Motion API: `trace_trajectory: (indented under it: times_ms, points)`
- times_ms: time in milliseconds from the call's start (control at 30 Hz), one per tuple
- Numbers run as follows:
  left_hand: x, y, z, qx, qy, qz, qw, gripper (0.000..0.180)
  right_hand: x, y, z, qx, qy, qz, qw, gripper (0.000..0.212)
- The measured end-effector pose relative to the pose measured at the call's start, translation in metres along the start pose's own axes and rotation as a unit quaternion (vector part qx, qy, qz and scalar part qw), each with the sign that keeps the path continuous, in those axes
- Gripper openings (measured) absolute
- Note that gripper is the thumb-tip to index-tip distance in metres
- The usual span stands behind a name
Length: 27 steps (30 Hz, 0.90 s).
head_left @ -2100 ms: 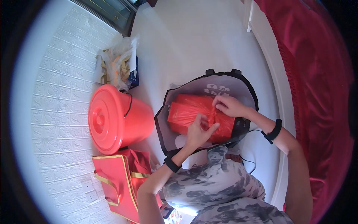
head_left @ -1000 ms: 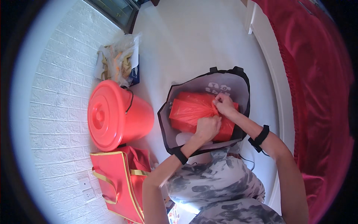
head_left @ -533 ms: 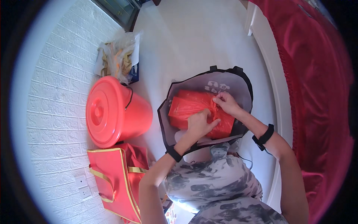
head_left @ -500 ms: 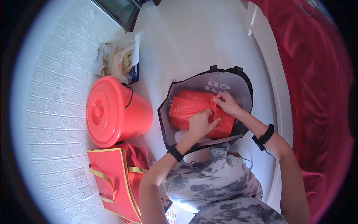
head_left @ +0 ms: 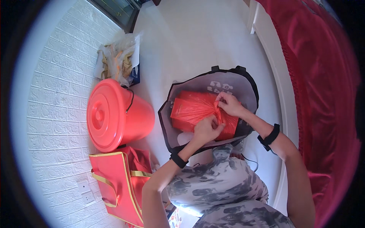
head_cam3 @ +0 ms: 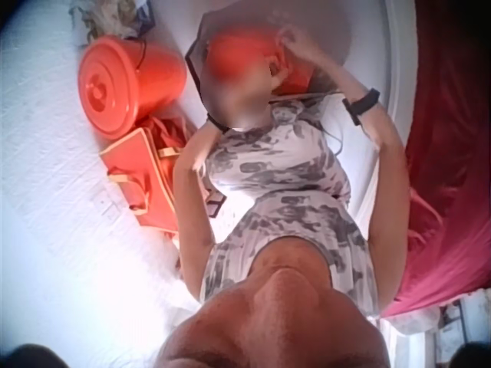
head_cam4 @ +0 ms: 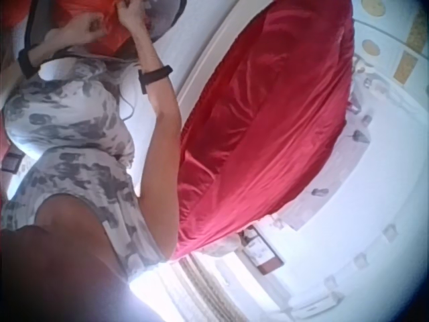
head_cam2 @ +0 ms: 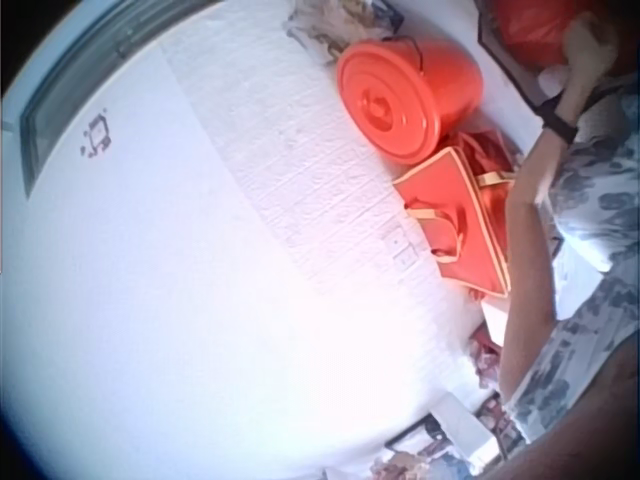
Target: The camera wearer is organizing and sorting various gift bags, boxes, and plastic containers on the floor.
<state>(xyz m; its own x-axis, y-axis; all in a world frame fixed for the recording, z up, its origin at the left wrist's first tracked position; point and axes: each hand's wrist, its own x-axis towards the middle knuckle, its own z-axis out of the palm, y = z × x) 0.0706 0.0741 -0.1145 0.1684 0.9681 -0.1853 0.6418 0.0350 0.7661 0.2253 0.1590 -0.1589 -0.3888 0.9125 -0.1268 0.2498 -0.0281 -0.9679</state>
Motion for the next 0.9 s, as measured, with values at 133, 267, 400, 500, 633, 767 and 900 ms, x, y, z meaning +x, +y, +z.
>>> trace_trajectory:
  times_ms: [133, 267, 400, 500, 633, 767, 900]
  points:
    - [0.008, 0.027, -0.012, 0.208, 0.101, 0.089, 0.969, 0.034, 0.0, 0.002, -0.005, -0.012, -0.011, -0.008, 1.0, 0.006]
    - [0.018, 0.011, -0.005, 0.234, 0.05, 0.1, 0.966, 0.029, -0.001, -0.01, 0.002, -0.117, -0.022, -0.068, 0.991, 0.009]
    - [0.019, 0.0, 0.002, 0.148, 0.042, 0.117, 0.981, 0.023, -0.007, -0.023, 0.008, -0.178, 0.019, -0.024, 0.984, 0.014]
    - [0.016, -0.005, 0.005, 0.108, 0.039, 0.141, 0.983, 0.021, -0.007, -0.012, 0.015, -0.186, 0.074, 0.018, 0.98, 0.015]
    - [0.012, -0.007, 0.012, 0.084, 0.06, 0.157, 0.982, 0.021, -0.004, -0.006, 0.02, -0.2, 0.11, -0.009, 0.974, 0.015]
    - [0.006, -0.013, 0.02, 0.087, 0.074, 0.152, 0.982, 0.022, 0.0, -0.007, 0.019, -0.227, 0.101, -0.024, 0.968, 0.016]
    - [0.003, -0.018, 0.018, 0.106, 0.073, 0.164, 0.978, 0.022, 0.004, -0.01, 0.018, -0.24, 0.096, -0.035, 0.965, 0.016]
